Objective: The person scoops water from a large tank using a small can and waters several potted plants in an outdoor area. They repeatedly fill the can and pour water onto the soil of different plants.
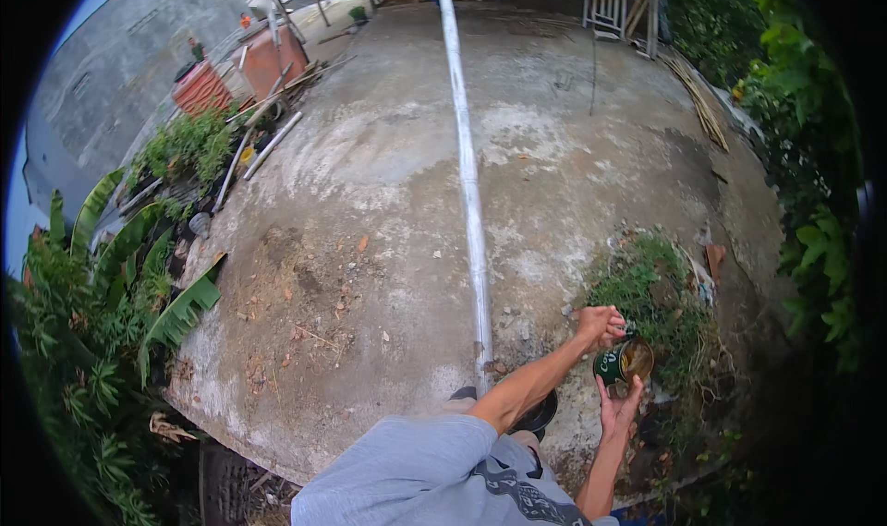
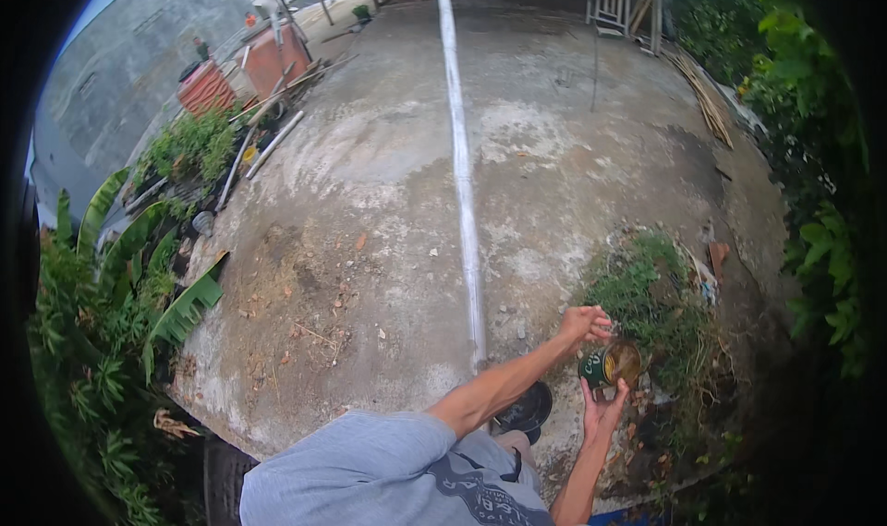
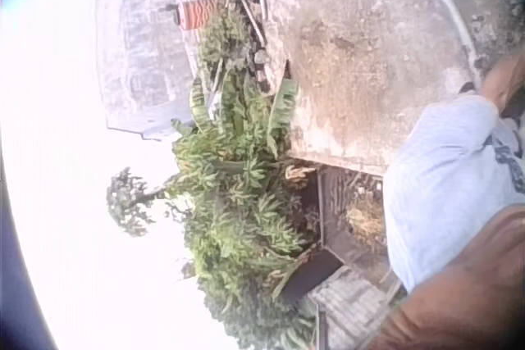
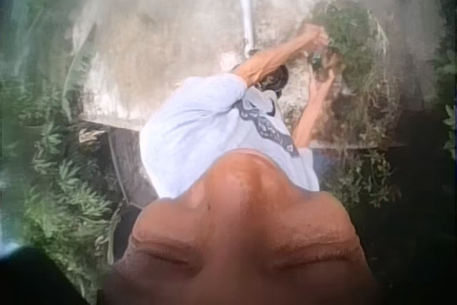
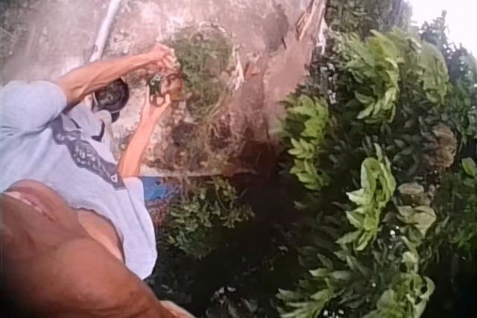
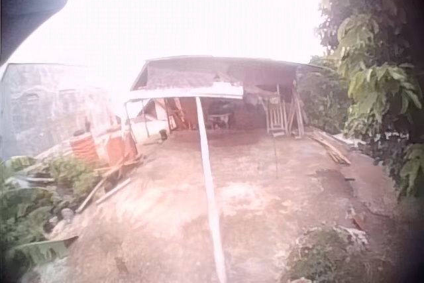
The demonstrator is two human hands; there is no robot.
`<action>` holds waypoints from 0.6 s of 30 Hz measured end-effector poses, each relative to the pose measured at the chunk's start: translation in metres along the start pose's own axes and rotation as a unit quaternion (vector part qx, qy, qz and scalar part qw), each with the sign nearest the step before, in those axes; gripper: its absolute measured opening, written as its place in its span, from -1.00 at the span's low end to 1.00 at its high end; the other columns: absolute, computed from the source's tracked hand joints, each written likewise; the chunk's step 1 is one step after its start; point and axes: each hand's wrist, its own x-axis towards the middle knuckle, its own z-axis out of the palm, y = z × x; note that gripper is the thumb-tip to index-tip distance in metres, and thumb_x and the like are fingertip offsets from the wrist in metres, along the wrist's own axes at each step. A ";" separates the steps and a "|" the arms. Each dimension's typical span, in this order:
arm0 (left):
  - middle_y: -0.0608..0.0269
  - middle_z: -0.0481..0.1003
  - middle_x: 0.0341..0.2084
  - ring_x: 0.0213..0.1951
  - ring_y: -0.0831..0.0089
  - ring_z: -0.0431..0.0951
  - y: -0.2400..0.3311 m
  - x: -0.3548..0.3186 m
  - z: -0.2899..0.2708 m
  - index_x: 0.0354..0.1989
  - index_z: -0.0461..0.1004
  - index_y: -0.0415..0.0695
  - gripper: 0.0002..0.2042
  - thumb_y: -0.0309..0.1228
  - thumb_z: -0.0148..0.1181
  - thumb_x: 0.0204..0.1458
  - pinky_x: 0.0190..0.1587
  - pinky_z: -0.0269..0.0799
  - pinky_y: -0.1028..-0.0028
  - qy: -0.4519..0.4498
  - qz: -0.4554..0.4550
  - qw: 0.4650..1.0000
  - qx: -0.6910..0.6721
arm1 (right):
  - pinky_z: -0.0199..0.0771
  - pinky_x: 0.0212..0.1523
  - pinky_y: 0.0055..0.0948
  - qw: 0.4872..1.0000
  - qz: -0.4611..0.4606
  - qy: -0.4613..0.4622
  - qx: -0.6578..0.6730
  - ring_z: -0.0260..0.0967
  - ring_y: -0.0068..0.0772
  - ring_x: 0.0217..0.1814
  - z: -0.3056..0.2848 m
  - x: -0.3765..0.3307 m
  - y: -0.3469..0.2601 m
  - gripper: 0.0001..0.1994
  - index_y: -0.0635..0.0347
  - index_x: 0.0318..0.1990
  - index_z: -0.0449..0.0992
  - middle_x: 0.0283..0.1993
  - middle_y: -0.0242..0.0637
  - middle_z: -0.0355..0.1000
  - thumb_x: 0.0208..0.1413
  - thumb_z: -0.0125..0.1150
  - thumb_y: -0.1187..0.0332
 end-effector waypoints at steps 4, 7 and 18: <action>0.38 0.33 -0.78 -0.76 0.59 0.26 0.028 -0.020 0.027 -0.66 0.36 -0.13 -0.62 -0.14 0.16 0.07 -0.74 0.12 0.49 0.084 0.039 0.972 0.215 | 0.33 0.19 0.13 0.998 -0.055 0.011 0.041 0.03 -0.05 0.28 -0.003 0.018 -0.024 -0.38 0.18 0.17 0.12 0.20 0.00 0.01 -0.01 0.26 0.26; 0.11 0.47 -0.22 -0.14 0.40 0.42 -0.002 -0.016 0.033 -0.11 0.46 -0.15 -0.68 -0.15 0.02 0.19 -0.07 0.29 0.38 -0.182 -0.050 0.965 0.184 | 0.37 0.17 0.14 0.988 -0.090 0.045 0.118 -0.04 0.08 0.30 -0.032 0.018 -0.043 -0.39 0.15 0.17 0.11 0.25 0.03 -0.13 -0.01 0.27 0.28; -0.31 0.17 0.20 0.22 -0.11 0.21 0.001 -0.044 -0.277 0.29 0.13 -0.16 -0.39 -0.16 0.06 0.10 0.22 0.19 0.21 -0.330 0.036 0.572 0.750 | 0.38 0.13 0.02 0.921 -0.242 0.261 0.157 0.23 -0.07 0.09 -0.204 -0.098 0.022 -0.46 -0.13 0.18 0.09 0.23 -0.17 0.03 0.08 0.20 0.30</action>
